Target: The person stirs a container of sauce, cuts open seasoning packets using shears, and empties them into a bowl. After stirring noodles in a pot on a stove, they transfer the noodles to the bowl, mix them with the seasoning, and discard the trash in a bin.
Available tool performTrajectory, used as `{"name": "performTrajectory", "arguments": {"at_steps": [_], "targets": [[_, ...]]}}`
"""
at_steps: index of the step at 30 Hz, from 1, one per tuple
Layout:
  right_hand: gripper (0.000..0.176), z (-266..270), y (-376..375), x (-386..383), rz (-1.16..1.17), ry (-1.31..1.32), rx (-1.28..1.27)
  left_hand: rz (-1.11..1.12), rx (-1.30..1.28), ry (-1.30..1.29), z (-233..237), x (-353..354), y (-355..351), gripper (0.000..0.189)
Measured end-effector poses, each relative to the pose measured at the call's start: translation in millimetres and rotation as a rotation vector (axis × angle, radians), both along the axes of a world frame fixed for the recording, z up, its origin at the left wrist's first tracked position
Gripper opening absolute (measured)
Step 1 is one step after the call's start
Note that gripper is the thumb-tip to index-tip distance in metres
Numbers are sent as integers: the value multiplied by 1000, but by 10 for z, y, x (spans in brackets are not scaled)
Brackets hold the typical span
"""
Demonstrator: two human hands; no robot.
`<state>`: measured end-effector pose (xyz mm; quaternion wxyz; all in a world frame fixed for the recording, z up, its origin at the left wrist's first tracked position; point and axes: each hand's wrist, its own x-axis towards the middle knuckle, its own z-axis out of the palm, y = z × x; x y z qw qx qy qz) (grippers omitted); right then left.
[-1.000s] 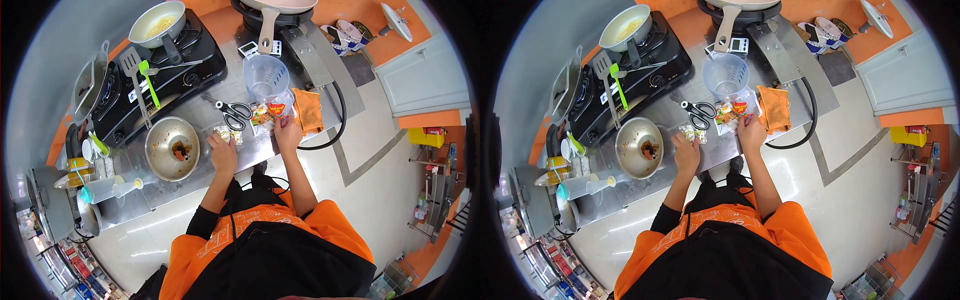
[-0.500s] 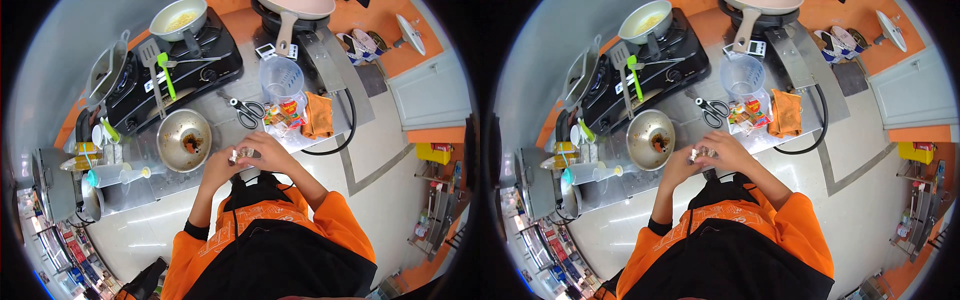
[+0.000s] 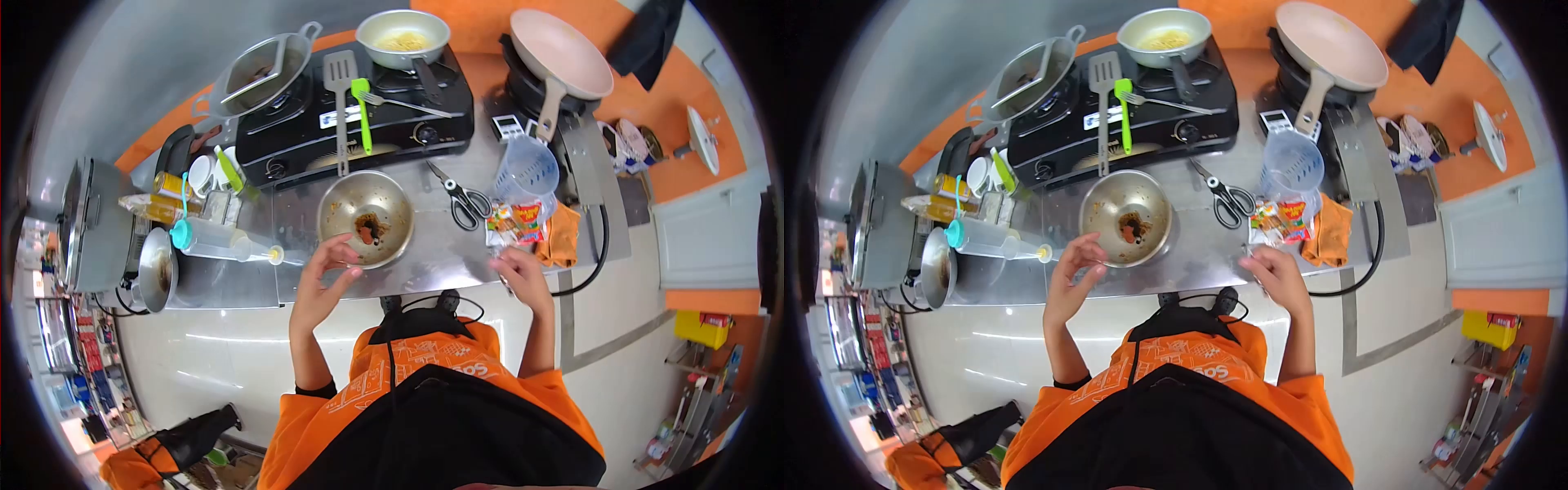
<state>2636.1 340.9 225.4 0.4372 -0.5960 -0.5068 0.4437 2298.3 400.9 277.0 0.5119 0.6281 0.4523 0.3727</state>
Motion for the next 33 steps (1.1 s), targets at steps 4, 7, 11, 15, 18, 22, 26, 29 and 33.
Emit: {"name": "performTrajectory", "arguments": {"at_steps": [4,7,11,15,18,22,26,29,33], "targets": [[14,51,-248,-174,-157,303,159,65,-10,63,-85,-309,40,44],[18,-311,-56,-332,149,-661,-10,12,94,67,-35,-331,92,43],[21,249,92,-979,579,-188,-104,-185,239,15,64,-8,8,49],[23,677,282,-1403,561,-66,-47,-605,-148,72,43,2,37,49],[18,659,389,-1566,259,243,115,-265,-92,75,32,-56,70,27],[13,371,465,-1725,171,320,215,-109,-127,-198,-24,-181,94,16],[11,410,538,-1802,312,63,252,-211,65,-12,38,-302,198,15],[11,506,567,-1863,419,-17,274,-239,316,149,67,-338,255,14],[8,595,575,-1957,397,-95,374,-216,470,219,38,-360,281,14]]}}
